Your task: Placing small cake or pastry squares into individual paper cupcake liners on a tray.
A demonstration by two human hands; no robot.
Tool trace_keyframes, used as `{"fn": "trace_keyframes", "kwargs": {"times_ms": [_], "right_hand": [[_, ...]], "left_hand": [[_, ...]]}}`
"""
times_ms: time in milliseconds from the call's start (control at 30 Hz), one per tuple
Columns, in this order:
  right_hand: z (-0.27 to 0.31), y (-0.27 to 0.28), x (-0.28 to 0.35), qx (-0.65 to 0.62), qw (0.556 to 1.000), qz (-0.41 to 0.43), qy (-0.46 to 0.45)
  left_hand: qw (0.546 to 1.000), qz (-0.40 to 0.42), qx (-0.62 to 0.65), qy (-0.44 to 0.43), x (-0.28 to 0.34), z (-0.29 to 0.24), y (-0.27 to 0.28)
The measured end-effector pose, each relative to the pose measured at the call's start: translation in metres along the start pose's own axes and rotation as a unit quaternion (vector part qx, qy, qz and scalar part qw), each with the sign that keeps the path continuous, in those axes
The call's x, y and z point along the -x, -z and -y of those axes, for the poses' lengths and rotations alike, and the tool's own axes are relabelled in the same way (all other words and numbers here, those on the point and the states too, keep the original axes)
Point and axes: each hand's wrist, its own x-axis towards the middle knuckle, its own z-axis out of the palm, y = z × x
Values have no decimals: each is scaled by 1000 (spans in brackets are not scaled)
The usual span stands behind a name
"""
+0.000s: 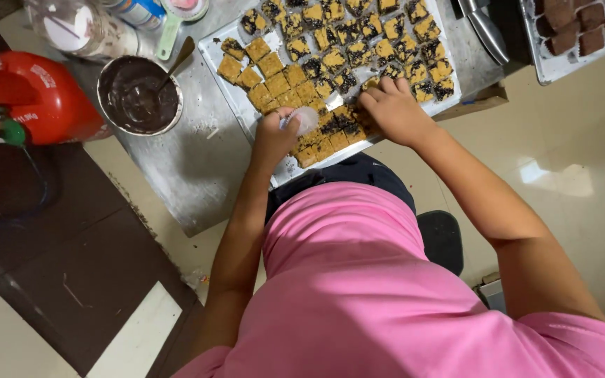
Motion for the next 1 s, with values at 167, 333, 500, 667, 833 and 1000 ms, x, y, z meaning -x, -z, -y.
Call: {"fn": "trace_keyframes", "kwargs": {"times_ms": [167, 333, 500, 667, 833, 1000], "right_hand": [[23, 20, 6, -71, 997, -18, -32], [33, 16, 15, -76, 995, -3, -68], [31, 10, 24, -57, 996, -30, -62], [32, 16, 21, -66, 992, -35, -101], [52, 14, -3, -283, 944, -80, -151], [80, -8, -28, -508, 837, -115, -170]], "left_hand": [[1000, 0, 17, -15, 1, 0, 6], [1000, 13, -13, 3, 4, 2, 6], [999, 42, -17, -4, 7, -4, 5], [983, -26, -93, -154, 6, 2, -2], [983, -51, -74, -159, 9, -6, -12], [989, 6, -83, -123, 22, -42, -18]]}}
